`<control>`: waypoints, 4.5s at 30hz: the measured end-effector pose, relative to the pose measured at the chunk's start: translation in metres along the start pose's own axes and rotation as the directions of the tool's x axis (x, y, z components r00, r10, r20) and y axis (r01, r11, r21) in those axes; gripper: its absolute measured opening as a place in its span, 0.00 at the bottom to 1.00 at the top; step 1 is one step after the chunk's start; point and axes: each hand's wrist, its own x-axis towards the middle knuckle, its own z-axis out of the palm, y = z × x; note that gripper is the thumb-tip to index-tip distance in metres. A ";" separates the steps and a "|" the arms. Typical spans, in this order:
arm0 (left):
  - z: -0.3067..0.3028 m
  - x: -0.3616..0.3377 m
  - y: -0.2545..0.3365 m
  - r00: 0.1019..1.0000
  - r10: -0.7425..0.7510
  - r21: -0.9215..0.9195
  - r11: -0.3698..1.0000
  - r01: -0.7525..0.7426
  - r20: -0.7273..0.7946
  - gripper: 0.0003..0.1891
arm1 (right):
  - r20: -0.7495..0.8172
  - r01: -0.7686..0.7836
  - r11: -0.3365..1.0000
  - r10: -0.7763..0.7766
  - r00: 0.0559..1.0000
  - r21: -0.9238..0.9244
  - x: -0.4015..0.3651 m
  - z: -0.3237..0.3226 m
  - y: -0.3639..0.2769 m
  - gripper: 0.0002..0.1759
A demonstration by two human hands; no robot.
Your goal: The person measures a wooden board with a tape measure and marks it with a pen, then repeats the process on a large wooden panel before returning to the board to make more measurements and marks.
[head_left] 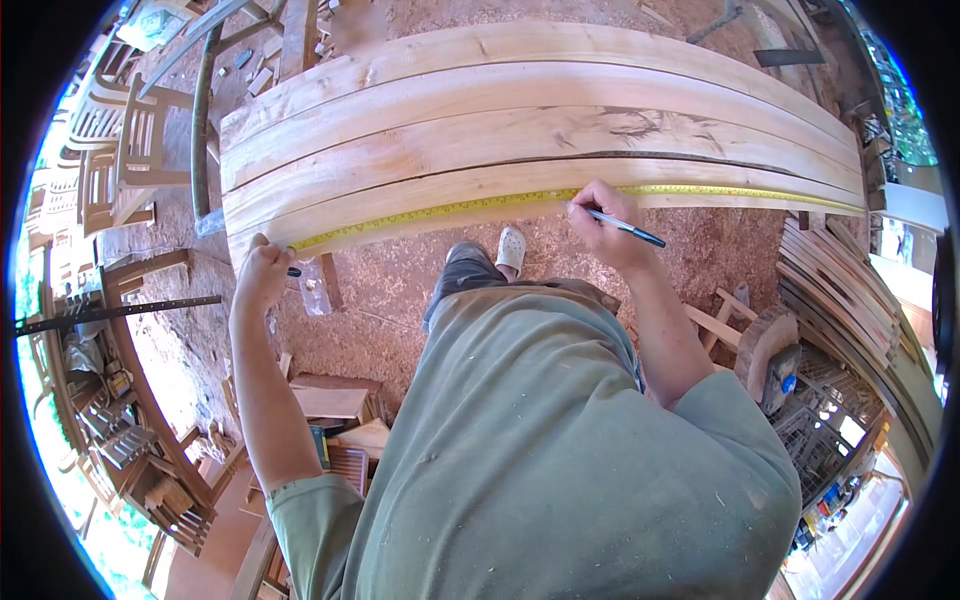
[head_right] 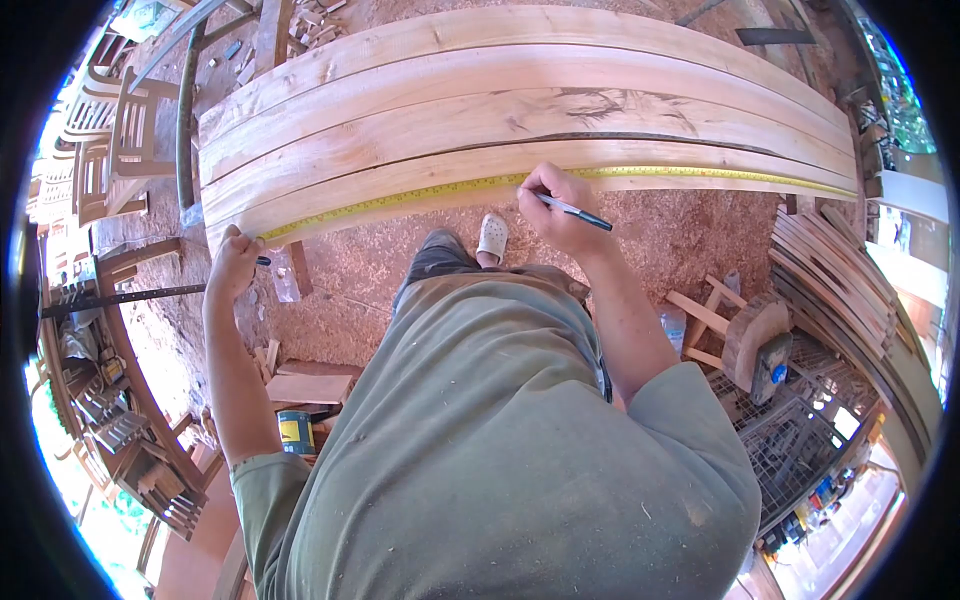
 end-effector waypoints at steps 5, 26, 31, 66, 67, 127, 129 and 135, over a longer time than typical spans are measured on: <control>-0.002 -0.001 0.004 1.000 -0.022 0.009 1.000 0.022 0.007 0.17 | -0.011 0.035 0.999 -0.035 0.999 -0.005 0.001 0.000 -0.003 0.07; 0.003 0.004 -0.010 1.000 0.003 -0.036 0.999 -0.003 0.001 0.17 | 0.004 -0.042 0.999 0.042 0.999 0.020 0.000 0.004 0.001 0.07; 0.021 0.014 -0.036 1.000 0.025 0.015 1.000 -0.025 0.004 0.14 | 0.034 0.032 0.997 -0.035 0.999 0.077 0.001 0.000 0.003 0.06; 0.009 -0.001 -0.008 0.991 0.086 -0.030 0.996 -0.090 -0.103 0.14 | 0.028 -0.016 0.999 0.015 1.000 0.040 -0.002 0.005 0.005 0.07; 0.009 -0.002 -0.007 0.991 0.085 -0.030 0.996 -0.089 -0.102 0.14 | 0.026 -0.020 0.999 0.019 0.999 0.045 -0.002 0.006 0.005 0.07; 0.009 -0.001 -0.006 0.997 0.039 -0.038 0.998 -0.042 -0.063 0.15 | -0.106 -0.063 0.989 0.078 0.991 0.135 -0.006 0.000 -0.017 0.05; 0.008 0.000 -0.004 0.998 0.030 -0.038 0.999 -0.032 -0.062 0.15 | -0.088 -0.080 0.985 0.094 0.992 0.154 -0.006 0.001 -0.011 0.05; 0.006 -0.002 -0.001 0.997 0.040 -0.020 0.999 -0.041 -0.062 0.15 | -0.063 -0.088 0.965 0.106 0.992 0.247 -0.005 0.005 0.000 0.05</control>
